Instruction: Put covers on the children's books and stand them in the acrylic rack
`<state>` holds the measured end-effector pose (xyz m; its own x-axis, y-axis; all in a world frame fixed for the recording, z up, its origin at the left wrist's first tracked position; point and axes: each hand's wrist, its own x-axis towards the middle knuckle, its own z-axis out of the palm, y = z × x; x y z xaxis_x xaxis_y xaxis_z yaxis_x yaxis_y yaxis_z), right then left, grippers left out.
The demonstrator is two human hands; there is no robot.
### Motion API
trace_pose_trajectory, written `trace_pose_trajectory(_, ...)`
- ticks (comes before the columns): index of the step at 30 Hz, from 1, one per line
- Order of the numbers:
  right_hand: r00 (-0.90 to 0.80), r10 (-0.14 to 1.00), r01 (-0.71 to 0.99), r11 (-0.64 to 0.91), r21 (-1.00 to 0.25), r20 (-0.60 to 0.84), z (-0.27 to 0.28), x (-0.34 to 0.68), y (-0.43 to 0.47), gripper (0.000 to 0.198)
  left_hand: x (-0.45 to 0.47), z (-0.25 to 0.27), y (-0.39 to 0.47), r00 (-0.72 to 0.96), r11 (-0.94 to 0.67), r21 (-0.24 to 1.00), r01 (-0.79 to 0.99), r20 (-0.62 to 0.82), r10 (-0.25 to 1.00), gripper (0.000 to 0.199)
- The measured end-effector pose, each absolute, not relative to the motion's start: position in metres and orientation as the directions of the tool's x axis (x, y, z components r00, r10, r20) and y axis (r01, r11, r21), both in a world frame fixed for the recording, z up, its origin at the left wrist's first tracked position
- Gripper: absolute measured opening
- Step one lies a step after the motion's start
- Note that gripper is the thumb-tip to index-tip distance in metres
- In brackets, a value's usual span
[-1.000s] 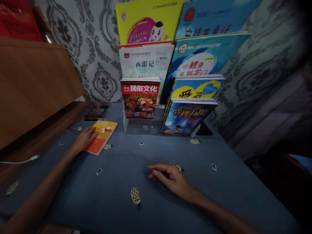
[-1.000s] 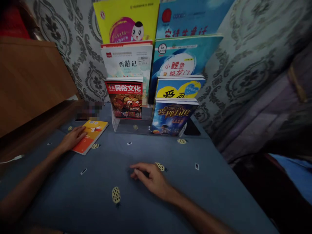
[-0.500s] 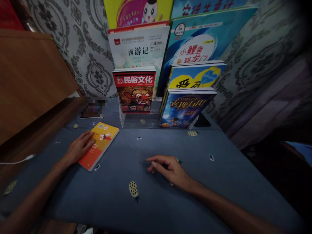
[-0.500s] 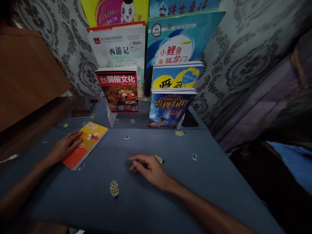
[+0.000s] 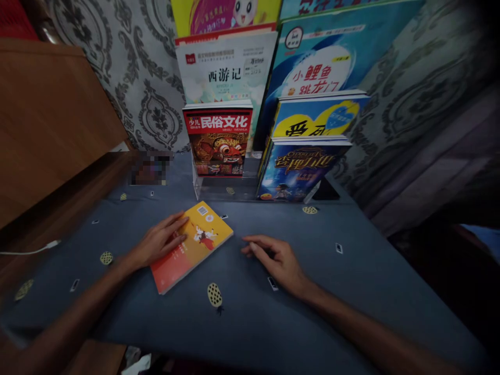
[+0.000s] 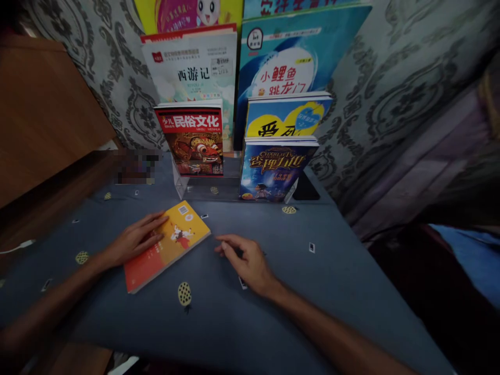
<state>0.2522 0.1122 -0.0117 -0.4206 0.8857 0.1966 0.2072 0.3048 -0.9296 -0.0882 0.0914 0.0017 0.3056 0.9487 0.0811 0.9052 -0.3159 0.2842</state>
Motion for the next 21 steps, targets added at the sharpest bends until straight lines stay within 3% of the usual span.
trace_pose_trajectory(14, -0.264, 0.912, 0.401, 0.401, -0.824, 0.315, -0.007, 0.279, 0.143, 0.030, -0.010, 0.004, 0.144, 0.664, -0.654, 0.352, 0.669, 0.112, 0.739, 0.049)
trace_pose_trajectory(21, -0.293, 0.892, 0.454, 0.446, -0.771, 0.344, -0.017, 0.289, 0.161, 0.033, 0.010, 0.005, 0.169, 0.742, -0.748, 0.231, 0.622, 0.131, 0.658, 0.047)
